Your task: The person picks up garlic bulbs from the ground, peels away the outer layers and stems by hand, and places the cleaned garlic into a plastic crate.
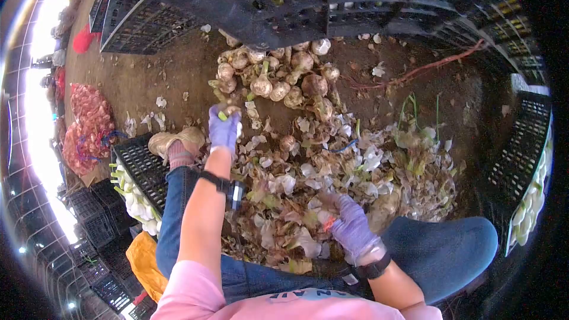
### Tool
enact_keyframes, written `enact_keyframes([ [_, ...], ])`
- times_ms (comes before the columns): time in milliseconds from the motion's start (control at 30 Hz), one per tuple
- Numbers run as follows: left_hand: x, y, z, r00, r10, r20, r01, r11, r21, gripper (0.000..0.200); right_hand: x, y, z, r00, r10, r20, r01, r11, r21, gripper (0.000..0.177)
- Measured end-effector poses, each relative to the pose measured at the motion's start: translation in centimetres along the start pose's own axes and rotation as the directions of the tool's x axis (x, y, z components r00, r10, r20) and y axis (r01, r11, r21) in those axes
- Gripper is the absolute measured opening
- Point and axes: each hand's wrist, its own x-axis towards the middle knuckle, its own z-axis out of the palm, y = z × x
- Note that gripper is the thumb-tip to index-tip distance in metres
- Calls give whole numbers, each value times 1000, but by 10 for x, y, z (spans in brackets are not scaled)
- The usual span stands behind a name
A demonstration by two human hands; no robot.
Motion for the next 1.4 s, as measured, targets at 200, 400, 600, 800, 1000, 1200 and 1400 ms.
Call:
enact_keyframes([
  [200, -173, 86, -10, 721, 416, 554, -478, 878, -37, 60, -23, -5, -3, 955, -277, -109, 268, 959, -89, 39],
  [400, -281, 133, -41, 294, 730, 617, -885, 452, -114, 60, -74, -28, 13, 914, -405, 5, 400, 905, 142, 35],
  [600, -334, 135, -69, 238, 770, 593, -925, 365, -102, 59, -120, -31, 31, 891, -453, 23, 437, 870, 227, 25],
  [800, -346, 107, -81, 400, 705, 585, -744, 622, -241, 61, -144, -36, 24, 941, -323, 105, 318, 946, 57, 24],
  [1000, -349, 76, -77, 423, 254, 870, 586, 656, -477, 59, -148, -38, 12, 774, -453, 442, 545, 832, -102, 23],
  [1200, -368, 106, -68, 730, 223, 646, 278, 767, -578, 60, -143, -27, 11, 876, -412, 252, 403, 911, 88, 27],
  [1400, -351, 105, -84, 548, 213, 809, 319, 841, -437, 46, -141, -13, 11, 893, -320, 318, 73, 798, 598, 58],
])
